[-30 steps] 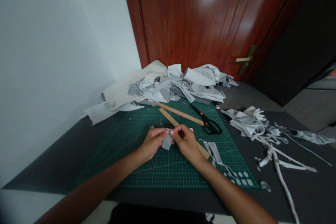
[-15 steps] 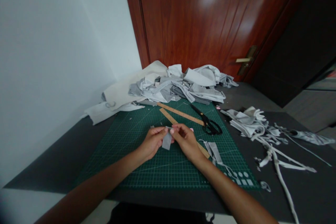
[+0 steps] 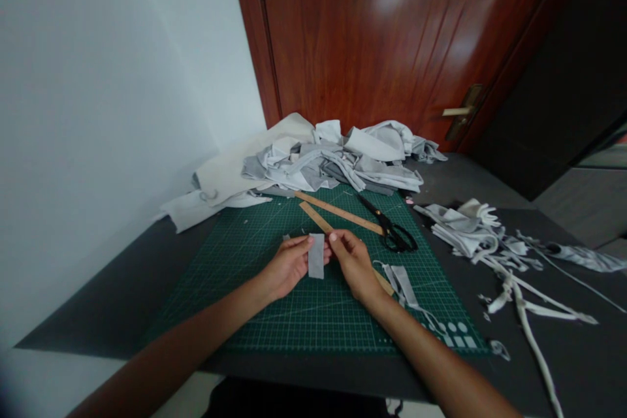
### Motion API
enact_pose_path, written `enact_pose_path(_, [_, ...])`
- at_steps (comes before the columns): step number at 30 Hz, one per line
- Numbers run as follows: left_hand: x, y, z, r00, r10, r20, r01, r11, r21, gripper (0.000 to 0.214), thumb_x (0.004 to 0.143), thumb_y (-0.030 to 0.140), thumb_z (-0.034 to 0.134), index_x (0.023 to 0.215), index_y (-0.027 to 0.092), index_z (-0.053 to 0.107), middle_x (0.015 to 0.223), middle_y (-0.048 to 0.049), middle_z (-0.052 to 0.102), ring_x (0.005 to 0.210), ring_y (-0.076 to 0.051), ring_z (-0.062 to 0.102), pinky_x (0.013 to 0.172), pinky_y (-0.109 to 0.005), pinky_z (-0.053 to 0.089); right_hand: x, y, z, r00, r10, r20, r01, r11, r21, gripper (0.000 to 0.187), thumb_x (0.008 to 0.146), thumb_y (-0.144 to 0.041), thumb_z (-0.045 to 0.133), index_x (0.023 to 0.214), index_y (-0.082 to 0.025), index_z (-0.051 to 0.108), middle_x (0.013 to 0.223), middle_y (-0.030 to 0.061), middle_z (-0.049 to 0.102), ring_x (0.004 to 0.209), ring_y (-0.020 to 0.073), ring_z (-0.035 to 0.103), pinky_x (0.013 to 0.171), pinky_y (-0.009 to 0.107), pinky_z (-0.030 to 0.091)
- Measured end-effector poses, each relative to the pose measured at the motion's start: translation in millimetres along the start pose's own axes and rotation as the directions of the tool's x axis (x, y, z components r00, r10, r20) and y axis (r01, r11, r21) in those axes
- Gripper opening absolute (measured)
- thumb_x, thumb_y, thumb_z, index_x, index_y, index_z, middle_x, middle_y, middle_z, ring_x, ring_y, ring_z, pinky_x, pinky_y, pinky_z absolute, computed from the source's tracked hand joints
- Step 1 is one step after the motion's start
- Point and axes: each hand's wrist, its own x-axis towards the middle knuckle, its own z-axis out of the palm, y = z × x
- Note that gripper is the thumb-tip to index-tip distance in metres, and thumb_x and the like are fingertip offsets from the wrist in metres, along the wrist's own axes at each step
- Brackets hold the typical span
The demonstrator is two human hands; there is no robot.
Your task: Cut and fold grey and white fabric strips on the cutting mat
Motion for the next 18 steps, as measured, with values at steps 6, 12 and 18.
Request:
enact_pose_path(6, [4, 0, -1.9, 0.998, 0.058, -0.001, -0.058, 0.996, -0.074, 0.032, 0.074, 0.037, 0.087, 0.09, 0.011, 0.077, 0.093, -0.0123, 0.077, 0.1, -0.027, 0.071, 0.093, -0.036, 0.051, -2, 5, 6, 1.0, 0.001, 0.003, -0.001, 1.0, -0.016, 0.05, 0.067, -0.047, 0.091, 0.104, -0.024, 0.067, 0.097, 0.0031, 0.073, 0.092, 0.0231, 0.069, 0.087, 0.038, 0.055])
enact_pose_path(12, [7, -4, -4.7, 0.996, 0.09, -0.019, -0.09, 0.994, -0.056, 0.035, 0.072, 0.04, 0.089, 0.088, 0.012, 0.077, 0.086, -0.0086, 0.074, 0.085, -0.021, 0.068, 0.083, -0.032, 0.049, -6, 8, 10, 0.998, 0.007, 0.066, -0.002, 0.996, -0.085, 0.042, 0.069, -0.046, 0.088, 0.096, -0.021, 0.067, 0.084, 0.0013, 0.07, 0.076, 0.0191, 0.065, 0.072, 0.033, 0.053])
enact_pose_path(18, [5, -1, -1.4, 0.991, 0.115, -0.074, -0.122, 0.988, -0.096, 0.032, 0.066, 0.036, 0.093, 0.078, 0.012, 0.075, 0.074, -0.0036, 0.068, 0.073, -0.014, 0.062, 0.073, -0.027, 0.047, -10, -1, 12, 0.996, 0.038, 0.084, -0.026, 0.991, -0.131, 0.039, 0.072, -0.054, 0.084, 0.075, -0.019, 0.067, 0.065, -0.002, 0.062, 0.059, 0.0144, 0.053, 0.059, 0.029, 0.043])
